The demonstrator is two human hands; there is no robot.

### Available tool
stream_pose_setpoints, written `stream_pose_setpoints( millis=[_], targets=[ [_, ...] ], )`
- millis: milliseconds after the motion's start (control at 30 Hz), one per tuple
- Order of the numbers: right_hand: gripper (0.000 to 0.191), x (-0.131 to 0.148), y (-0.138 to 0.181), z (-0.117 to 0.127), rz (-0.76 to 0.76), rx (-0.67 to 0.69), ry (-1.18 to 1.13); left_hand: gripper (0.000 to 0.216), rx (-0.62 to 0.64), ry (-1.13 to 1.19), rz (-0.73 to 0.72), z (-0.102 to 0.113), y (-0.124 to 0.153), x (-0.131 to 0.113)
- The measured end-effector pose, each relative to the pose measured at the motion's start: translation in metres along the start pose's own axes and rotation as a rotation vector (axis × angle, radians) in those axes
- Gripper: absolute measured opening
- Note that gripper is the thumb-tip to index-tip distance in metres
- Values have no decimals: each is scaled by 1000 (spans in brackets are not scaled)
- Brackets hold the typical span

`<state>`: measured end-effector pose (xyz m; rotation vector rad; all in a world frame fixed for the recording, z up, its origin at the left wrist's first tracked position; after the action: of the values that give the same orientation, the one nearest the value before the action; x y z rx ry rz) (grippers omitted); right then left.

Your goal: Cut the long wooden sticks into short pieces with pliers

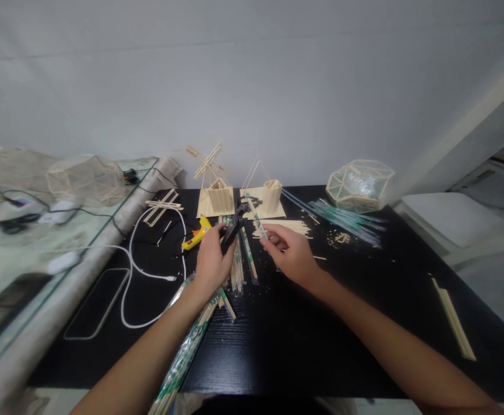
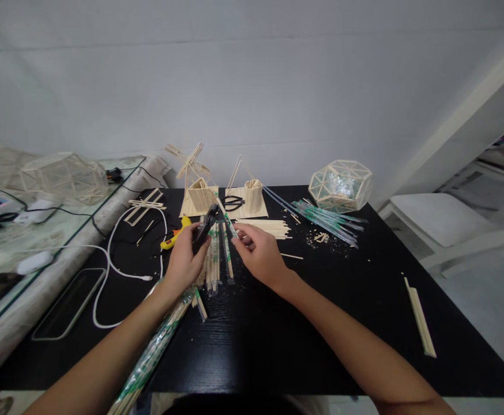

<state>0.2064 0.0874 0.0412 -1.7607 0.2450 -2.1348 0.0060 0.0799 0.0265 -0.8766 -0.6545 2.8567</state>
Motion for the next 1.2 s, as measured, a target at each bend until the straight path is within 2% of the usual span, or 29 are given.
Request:
stream_pose_setpoints(
  millis=[133,267,400,500,567,667,800,900,1200],
  targets=[
    [32,-2,0,-1,5,-1,15,41,-5,-33,-8,0,-1,2],
    [33,-18,0,-11,-118,57,-214,34,52,50,50,-6,0,5],
    [28,-24,2,-28,-240,205,-389,35,113,385,221,-16,2,15],
    [23,-26,8,-41,-317,332,-372,40,112,751,329,-21,3,19],
    [21,-26,13,-48,-340,402,-342,38,76,875,338,-18,2,18],
    [19,-24,18,-54,-356,467,-302,36,5,854,366,-9,1,22],
    [30,-24,24,-61,-413,575,-251,34,-85,815,394,-2,3,29],
    [28,-25,26,-62,-460,587,-300,33,-128,809,412,-1,7,31],
    [26,-26,22,-59,-457,542,-314,38,-2,759,403,-18,20,10]
  ],
)
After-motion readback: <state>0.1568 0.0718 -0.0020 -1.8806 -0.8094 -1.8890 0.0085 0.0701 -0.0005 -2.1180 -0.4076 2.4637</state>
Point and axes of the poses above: each hand's wrist, its own y-axis away from the middle knuckle, its own z-axis out of the back of the hand, x = y × z, the point moved 10 cm from there along -y, towards the middle knuckle, and after that the axes turned 12 degrees about -y, right-handed, at the moved point
